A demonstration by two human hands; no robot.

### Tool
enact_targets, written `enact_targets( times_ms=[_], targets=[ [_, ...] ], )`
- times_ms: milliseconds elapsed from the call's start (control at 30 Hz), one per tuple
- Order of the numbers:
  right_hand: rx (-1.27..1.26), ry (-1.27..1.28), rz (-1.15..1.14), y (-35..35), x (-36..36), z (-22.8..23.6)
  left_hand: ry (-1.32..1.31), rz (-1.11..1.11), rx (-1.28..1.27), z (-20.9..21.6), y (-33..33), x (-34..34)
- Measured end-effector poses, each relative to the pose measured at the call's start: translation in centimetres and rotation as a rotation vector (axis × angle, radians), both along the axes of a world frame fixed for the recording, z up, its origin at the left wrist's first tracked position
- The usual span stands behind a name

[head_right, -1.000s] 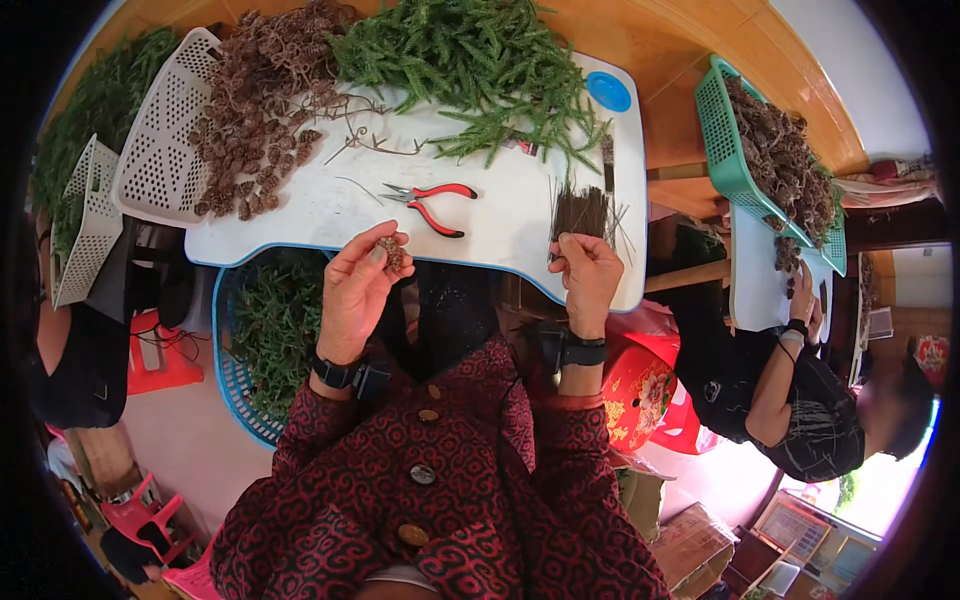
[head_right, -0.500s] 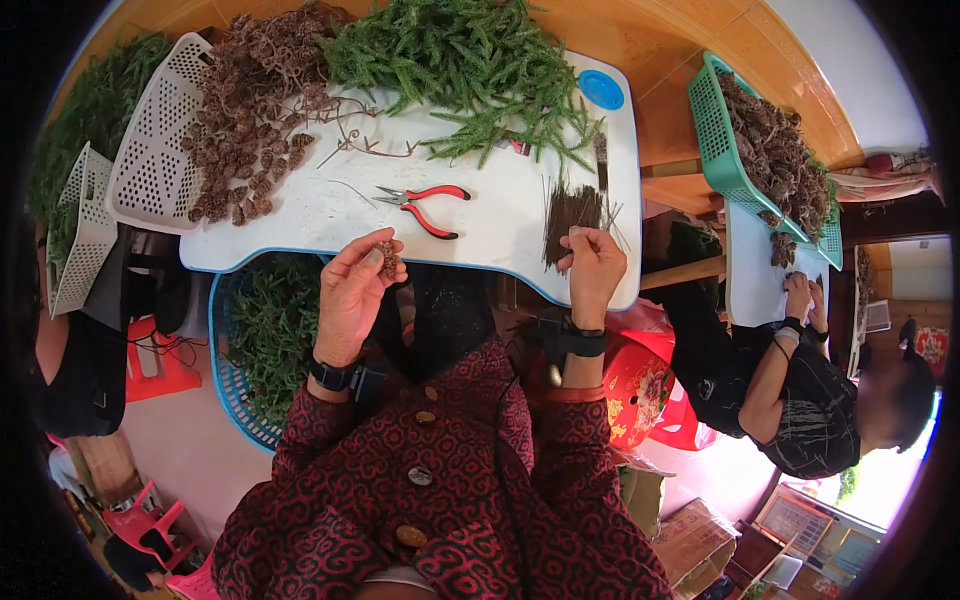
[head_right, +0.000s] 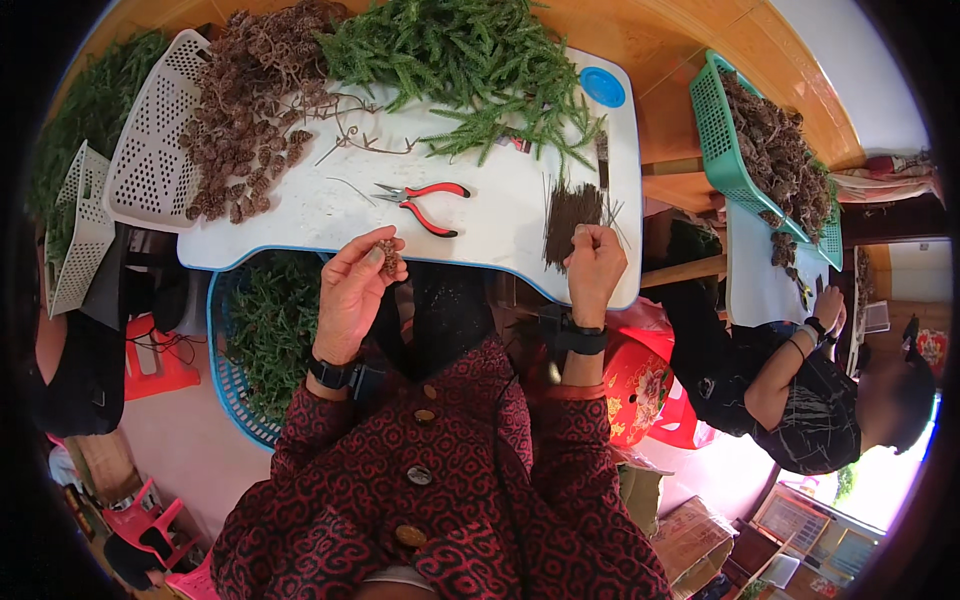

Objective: Cleaning and trimming dried and fresh plant materials using snips at a workstation.

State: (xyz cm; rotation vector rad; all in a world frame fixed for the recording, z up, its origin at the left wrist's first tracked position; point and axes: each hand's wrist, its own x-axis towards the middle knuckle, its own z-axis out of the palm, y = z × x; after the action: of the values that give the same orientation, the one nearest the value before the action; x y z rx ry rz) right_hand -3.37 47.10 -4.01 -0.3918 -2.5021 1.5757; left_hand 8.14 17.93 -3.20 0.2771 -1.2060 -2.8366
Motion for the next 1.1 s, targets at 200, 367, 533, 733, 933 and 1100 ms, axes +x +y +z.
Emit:
enact_targets(
  times_ms=[200,367,533,733,933,1100],
  targets=[
    [-0.153,0.132,0.073,-0.9,0.8,1.2,0.108,-0.024,0.104,0.0,0.3,-0.1],
    [-0.241,0.132,0.136,-1.7,2.1,2.1,0.183,-0.055,0.112,0.8,0.5,0.1],
    [-0.338,0.066,0.247,-4.9,4.2,3.8,0.258,-0.06,0.033,0.6,0.6,0.1],
    [-0.407,-0.074,0.428,-8.0,6.7,5.3,0.209,-0.058,-0.001,0.8,0.6,0.2],
    [-0.422,-0.139,0.581,-9.7,8.5,7.0,0.172,-0.058,0.005,0.7,0.5,0.3],
    [-0.364,-0.136,0.659,-10.4,9.1,7.7,0.225,-0.061,0.005,1.0,0.6,0.5]
  ],
)
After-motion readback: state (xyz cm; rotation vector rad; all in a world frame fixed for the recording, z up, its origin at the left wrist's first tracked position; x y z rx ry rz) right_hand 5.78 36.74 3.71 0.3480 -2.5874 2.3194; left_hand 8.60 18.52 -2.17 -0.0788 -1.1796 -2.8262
